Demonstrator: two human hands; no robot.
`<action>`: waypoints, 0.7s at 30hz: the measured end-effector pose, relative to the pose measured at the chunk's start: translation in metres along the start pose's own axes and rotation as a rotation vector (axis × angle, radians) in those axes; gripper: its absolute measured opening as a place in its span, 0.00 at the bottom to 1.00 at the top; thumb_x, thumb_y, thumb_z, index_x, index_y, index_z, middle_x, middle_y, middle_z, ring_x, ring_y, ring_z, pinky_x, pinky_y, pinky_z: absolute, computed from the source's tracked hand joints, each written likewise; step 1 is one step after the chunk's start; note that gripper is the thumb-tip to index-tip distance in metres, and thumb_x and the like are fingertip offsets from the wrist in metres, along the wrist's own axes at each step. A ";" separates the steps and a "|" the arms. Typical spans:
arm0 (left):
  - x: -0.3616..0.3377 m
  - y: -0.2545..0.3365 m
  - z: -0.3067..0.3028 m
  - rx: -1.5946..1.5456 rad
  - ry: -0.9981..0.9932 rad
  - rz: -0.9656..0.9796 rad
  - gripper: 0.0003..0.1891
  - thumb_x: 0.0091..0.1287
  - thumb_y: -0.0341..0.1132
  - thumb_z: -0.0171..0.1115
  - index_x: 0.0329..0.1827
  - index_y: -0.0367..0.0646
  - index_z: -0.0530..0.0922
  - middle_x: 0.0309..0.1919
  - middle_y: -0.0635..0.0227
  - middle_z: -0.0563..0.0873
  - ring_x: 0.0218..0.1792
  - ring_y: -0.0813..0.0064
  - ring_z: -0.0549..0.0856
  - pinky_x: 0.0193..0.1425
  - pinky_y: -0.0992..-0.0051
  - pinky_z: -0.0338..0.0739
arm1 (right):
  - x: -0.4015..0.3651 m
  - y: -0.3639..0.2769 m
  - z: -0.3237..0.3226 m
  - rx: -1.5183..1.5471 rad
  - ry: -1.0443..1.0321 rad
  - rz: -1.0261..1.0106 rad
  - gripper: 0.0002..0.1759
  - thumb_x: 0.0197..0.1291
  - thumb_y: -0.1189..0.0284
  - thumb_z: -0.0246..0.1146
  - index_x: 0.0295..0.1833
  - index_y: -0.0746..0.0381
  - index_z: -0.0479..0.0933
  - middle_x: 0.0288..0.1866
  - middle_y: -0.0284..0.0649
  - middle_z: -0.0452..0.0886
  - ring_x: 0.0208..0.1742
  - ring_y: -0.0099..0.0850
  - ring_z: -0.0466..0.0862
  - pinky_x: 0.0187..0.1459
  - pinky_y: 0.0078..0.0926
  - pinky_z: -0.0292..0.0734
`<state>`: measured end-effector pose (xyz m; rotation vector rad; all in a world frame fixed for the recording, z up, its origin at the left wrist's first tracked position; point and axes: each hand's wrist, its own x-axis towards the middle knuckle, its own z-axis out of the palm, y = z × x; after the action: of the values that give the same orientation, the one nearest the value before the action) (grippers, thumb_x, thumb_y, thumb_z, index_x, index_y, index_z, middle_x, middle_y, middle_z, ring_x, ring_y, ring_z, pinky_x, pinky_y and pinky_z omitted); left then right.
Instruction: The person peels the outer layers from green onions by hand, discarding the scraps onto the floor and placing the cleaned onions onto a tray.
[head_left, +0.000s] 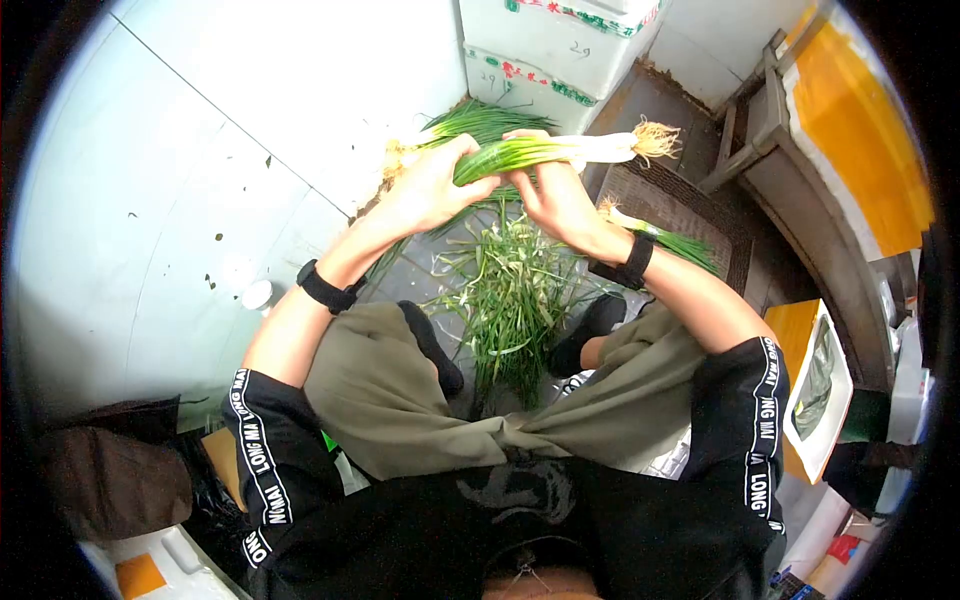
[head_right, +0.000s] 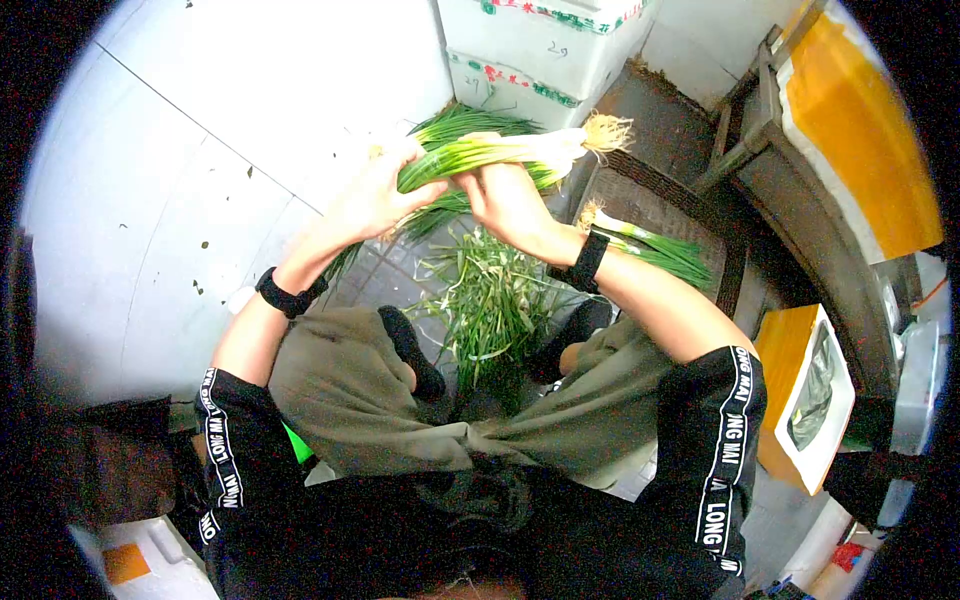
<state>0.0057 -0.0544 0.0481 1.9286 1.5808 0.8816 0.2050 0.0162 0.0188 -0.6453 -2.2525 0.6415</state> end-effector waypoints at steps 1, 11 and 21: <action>-0.001 -0.001 0.000 0.021 0.026 0.049 0.20 0.64 0.45 0.70 0.42 0.37 0.76 0.31 0.58 0.83 0.35 0.66 0.83 0.43 0.66 0.77 | 0.000 0.001 0.001 -0.003 -0.012 -0.029 0.19 0.66 0.77 0.61 0.61 0.69 0.72 0.61 0.50 0.75 0.58 0.47 0.78 0.62 0.41 0.71; 0.005 -0.011 -0.001 -0.033 0.067 0.056 0.19 0.68 0.43 0.69 0.47 0.34 0.78 0.34 0.58 0.84 0.38 0.71 0.83 0.43 0.69 0.76 | 0.003 0.006 0.004 0.115 -0.123 0.022 0.21 0.69 0.73 0.61 0.65 0.67 0.71 0.61 0.51 0.77 0.61 0.43 0.78 0.65 0.39 0.70; 0.005 0.009 0.001 0.118 0.163 -0.040 0.18 0.73 0.46 0.62 0.45 0.35 0.75 0.28 0.55 0.83 0.32 0.64 0.84 0.38 0.62 0.75 | 0.005 -0.011 0.002 0.378 -0.127 0.174 0.23 0.73 0.63 0.58 0.63 0.69 0.72 0.54 0.38 0.80 0.56 0.25 0.77 0.59 0.29 0.72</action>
<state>0.0131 -0.0518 0.0551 1.9395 1.7958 0.9703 0.1976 0.0108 0.0265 -0.6260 -2.1193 1.1894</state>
